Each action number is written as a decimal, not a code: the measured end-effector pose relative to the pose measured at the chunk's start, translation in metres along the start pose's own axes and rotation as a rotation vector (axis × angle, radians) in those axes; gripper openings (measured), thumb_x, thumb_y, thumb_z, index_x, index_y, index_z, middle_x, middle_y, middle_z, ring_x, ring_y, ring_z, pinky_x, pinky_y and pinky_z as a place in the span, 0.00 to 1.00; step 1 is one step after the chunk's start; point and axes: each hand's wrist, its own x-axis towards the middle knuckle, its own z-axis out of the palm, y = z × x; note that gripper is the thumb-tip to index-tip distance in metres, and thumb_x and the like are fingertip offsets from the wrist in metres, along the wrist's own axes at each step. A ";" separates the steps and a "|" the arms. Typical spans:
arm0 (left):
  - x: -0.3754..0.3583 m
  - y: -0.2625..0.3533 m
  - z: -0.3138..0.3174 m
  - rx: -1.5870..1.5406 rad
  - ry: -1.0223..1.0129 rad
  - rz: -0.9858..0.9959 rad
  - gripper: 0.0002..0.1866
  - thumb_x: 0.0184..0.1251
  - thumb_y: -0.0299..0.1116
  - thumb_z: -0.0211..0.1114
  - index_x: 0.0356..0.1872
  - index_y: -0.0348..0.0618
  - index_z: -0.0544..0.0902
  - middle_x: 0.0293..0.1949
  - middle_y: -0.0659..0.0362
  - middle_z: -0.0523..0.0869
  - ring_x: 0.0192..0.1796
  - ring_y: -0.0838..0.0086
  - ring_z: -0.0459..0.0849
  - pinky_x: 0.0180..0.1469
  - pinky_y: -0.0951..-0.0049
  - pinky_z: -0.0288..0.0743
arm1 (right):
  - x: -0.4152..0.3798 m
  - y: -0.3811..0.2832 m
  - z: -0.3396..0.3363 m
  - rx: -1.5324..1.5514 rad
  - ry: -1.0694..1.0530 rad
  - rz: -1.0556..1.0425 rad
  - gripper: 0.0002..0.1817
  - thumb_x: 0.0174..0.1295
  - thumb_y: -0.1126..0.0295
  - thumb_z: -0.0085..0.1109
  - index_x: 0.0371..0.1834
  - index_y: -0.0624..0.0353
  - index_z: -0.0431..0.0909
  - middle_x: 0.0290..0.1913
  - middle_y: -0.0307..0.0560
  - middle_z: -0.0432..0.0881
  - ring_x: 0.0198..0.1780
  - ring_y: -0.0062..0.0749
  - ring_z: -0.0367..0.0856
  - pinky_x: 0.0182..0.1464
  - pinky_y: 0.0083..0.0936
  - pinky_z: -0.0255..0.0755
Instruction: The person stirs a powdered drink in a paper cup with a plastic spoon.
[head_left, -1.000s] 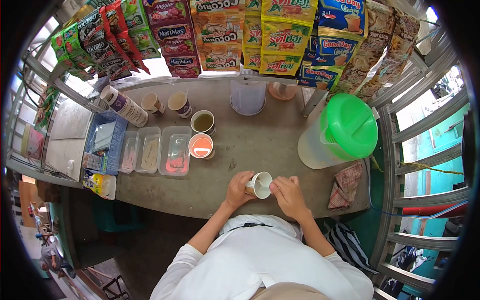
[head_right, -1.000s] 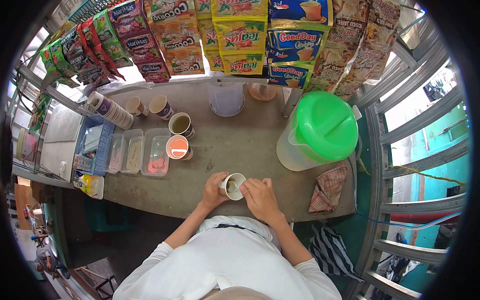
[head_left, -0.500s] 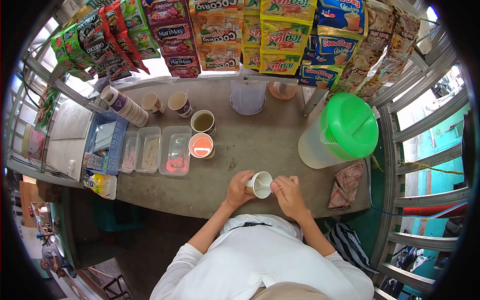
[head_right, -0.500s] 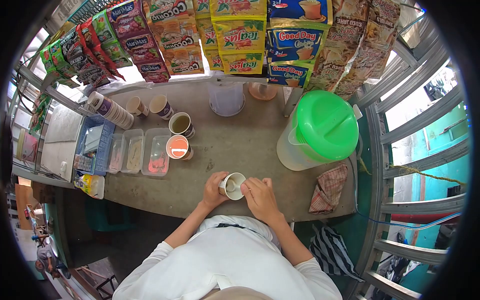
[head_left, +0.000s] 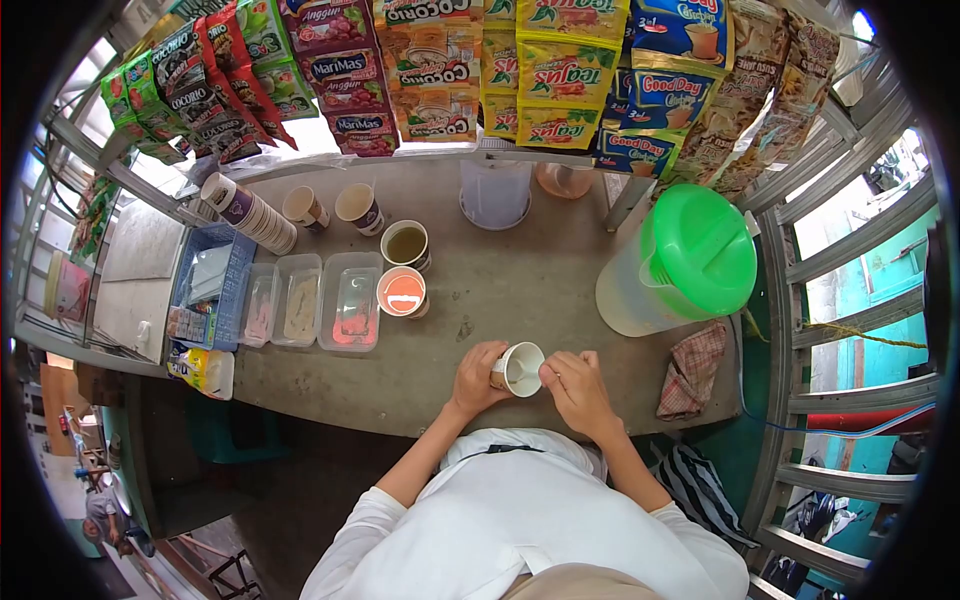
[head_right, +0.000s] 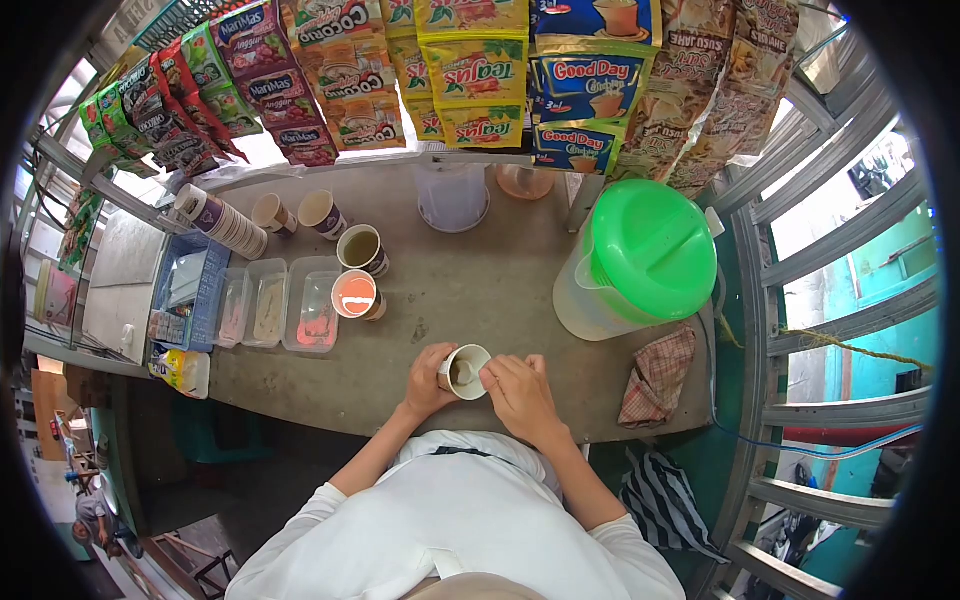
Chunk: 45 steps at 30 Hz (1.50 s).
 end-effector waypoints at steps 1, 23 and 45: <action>0.000 0.000 -0.001 0.000 -0.010 0.001 0.46 0.34 0.37 0.84 0.60 0.44 0.67 0.50 0.49 0.82 0.49 0.51 0.83 0.50 0.56 0.77 | 0.000 -0.001 -0.001 0.023 0.001 0.004 0.14 0.73 0.64 0.47 0.31 0.60 0.73 0.29 0.45 0.75 0.34 0.39 0.72 0.46 0.34 0.56; -0.002 0.002 -0.002 0.040 -0.012 -0.036 0.47 0.33 0.36 0.85 0.61 0.42 0.69 0.52 0.48 0.81 0.52 0.50 0.81 0.55 0.56 0.76 | -0.001 -0.004 -0.001 -0.006 0.008 0.021 0.14 0.73 0.64 0.46 0.32 0.59 0.74 0.30 0.45 0.76 0.35 0.38 0.73 0.48 0.36 0.56; -0.002 0.000 -0.001 0.037 -0.005 -0.018 0.49 0.31 0.42 0.84 0.61 0.43 0.68 0.54 0.51 0.81 0.53 0.54 0.82 0.53 0.57 0.73 | -0.001 0.001 0.001 -0.021 0.008 0.019 0.14 0.73 0.63 0.46 0.32 0.60 0.74 0.31 0.45 0.76 0.36 0.37 0.74 0.49 0.36 0.55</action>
